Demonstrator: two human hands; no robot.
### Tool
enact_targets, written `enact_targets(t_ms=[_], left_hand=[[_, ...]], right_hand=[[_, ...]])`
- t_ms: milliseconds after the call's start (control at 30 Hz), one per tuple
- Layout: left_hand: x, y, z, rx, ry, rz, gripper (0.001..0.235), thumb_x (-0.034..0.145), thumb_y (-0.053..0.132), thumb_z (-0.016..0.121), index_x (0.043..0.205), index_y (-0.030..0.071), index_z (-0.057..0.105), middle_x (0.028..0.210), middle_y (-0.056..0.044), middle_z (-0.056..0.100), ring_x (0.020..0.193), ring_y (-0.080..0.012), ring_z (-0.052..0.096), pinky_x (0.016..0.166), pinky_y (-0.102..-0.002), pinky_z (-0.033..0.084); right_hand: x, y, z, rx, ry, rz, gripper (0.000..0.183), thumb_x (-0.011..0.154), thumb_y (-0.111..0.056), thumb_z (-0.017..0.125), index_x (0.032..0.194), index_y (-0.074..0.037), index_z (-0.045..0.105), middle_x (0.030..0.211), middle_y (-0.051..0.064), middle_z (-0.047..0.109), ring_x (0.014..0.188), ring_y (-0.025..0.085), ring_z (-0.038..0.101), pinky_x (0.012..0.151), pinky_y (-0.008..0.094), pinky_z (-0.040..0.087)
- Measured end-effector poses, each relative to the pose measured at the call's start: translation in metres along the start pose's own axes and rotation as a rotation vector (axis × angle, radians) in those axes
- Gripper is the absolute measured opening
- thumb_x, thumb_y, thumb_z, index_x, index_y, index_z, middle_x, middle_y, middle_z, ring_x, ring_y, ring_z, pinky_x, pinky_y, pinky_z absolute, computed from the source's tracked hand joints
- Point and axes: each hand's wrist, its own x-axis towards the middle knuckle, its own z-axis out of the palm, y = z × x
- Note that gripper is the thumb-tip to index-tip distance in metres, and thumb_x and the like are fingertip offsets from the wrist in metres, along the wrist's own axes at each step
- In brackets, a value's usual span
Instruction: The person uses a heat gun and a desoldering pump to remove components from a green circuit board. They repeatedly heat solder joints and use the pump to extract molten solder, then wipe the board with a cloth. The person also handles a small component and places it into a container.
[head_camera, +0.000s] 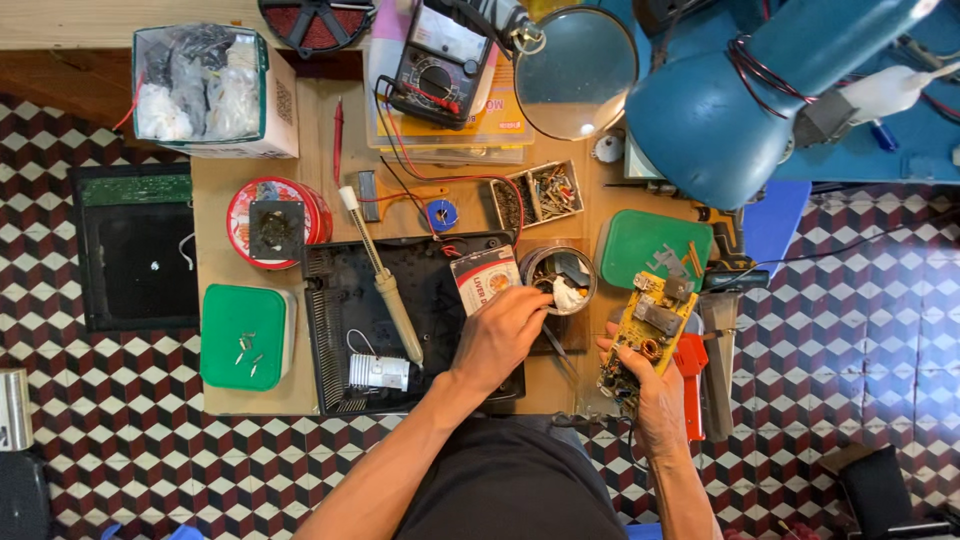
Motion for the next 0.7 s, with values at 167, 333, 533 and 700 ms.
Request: enact_targets(t_ms=[167,333,533,700], left_hand=[[0.038,-0.008,0.043,0.162,-0.132,0.193,0.015,0.079,0.005,0.071,0.093,0.009,0.068,0.092,-0.008,0.063,0.091,-0.0303,0.064,0.077,-0.044,0.055],[0.023,-0.007,0.064,0.192,-0.036,0.093,0.021,0.083,0.002,0.064,0.103,0.009,0.068,0.091,-0.008,0.061,0.09,-0.0287,0.064,0.075,-0.042,0.055],[0.027,-0.013,0.07,0.232,-0.024,0.06,0.008,0.083,0.005,0.065,0.089,0.01,0.066,0.092,-0.008,0.062,0.093,-0.0297,0.066,0.075,-0.042,0.055],[0.023,-0.02,0.053,-0.009,0.01,0.065,0.008,0.086,0.01,0.073,0.092,0.008,0.068,0.092,-0.008,0.066,0.087,-0.0296,0.069,0.074,-0.04,0.056]], right_hand=[[-0.019,0.003,-0.008,0.027,0.03,-0.116,0.056,0.088,-0.018,0.062,0.138,0.005,0.052,0.129,0.018,0.068,0.112,0.026,0.068,0.094,0.037,0.056],[-0.032,0.024,-0.01,0.049,0.072,-0.093,0.056,0.092,-0.014,0.061,0.142,0.005,0.047,0.131,0.019,0.066,0.114,0.026,0.067,0.096,0.037,0.054],[-0.025,0.035,-0.01,-0.09,0.039,-0.078,0.048,0.091,-0.017,0.066,0.133,0.006,0.06,0.127,0.017,0.07,0.104,0.022,0.068,0.092,0.035,0.054],[-0.035,0.041,-0.004,-0.165,0.106,0.007,0.051,0.084,-0.03,0.071,0.13,-0.009,0.063,0.121,0.006,0.073,0.102,0.017,0.066,0.094,0.031,0.051]])
